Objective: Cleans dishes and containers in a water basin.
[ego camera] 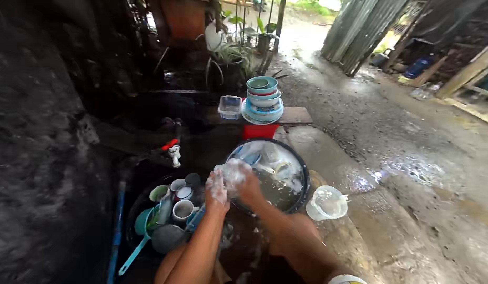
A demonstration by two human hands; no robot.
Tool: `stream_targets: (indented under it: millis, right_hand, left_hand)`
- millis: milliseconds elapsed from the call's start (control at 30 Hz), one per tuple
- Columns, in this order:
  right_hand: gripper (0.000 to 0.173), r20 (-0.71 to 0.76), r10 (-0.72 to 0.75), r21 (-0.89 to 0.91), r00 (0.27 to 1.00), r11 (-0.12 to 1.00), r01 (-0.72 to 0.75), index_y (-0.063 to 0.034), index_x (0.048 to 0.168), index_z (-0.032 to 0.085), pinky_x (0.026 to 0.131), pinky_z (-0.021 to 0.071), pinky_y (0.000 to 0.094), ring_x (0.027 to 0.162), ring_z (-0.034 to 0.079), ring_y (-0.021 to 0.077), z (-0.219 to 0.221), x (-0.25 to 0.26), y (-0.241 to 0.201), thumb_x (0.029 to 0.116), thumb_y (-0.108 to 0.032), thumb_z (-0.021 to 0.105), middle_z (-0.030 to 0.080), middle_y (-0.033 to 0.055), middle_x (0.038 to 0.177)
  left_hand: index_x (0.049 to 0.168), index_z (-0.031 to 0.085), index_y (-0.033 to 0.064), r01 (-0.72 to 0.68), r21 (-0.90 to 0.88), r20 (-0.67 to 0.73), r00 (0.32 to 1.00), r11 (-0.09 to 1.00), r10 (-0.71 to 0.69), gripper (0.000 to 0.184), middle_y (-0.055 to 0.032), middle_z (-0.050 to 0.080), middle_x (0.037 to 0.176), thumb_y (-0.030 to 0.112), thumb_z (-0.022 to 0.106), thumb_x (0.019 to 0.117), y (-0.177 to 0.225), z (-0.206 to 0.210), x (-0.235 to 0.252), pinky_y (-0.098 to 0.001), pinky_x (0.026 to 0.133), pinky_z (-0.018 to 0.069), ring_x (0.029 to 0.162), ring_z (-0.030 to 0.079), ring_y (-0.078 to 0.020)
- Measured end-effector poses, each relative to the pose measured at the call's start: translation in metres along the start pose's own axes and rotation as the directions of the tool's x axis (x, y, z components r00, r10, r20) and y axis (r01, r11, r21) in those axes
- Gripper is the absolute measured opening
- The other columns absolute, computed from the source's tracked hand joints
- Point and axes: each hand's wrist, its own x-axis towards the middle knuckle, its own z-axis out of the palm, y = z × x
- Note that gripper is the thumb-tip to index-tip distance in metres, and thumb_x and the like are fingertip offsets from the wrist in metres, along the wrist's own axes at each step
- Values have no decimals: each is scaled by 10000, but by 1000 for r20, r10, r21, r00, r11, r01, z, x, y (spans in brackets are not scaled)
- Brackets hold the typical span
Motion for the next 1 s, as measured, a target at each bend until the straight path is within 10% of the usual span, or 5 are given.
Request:
stream_targets:
  millis: [133,367,500,700,1000]
  right_hand:
    - [409,67,437,-151,897,893,-424,79,1245,631,1034,465,581,1210,612,417,-18,49,-7,1074,-272,507,639,302,1255]
    - [414,-39,-475,-296,879,846,444,-31,1277,716,1154,329,670,1346,534,464,49,-22,33,937,-209,562,636,220,1381]
    - [551,-311,10,138,950,990,34,148,1481,396,1236,283,518,1483,338,448,22,3,51,986,-90,438,351,357,1562]
    - [509,303,569,903,765,87,-422,-96,1302,511,772,575,440,915,661,240,-27,33,31,1085,-508,304,646,130,1060]
    - [250,279,350,786,894,452,-422,17,1289,524,777,561,313,847,639,116,-39,3,13,1067,-73,452,658,80,1008]
  left_hand:
    - [1336,525,-44,69,42,14,997,997,-70,357,-141,613,1119,199,370,1126,-9,4,0,-320,828,546,936,615,-145]
    - [1296,509,37,86,-342,-77,990,936,-119,361,-62,620,1052,235,255,1132,-12,-9,18,-289,803,539,917,615,-105]
    - [1348,472,72,169,-512,-31,976,842,-215,420,-107,620,1123,338,227,1133,-20,-3,23,-415,839,560,992,638,-203]
    - [1420,471,101,280,-400,116,960,873,-255,519,-116,642,1232,436,205,1126,-48,2,28,-436,892,565,1088,648,-214]
    - [1537,348,-32,-28,161,222,975,986,-8,476,-223,473,1504,194,294,1122,-65,10,14,-409,1113,430,1334,509,-245]
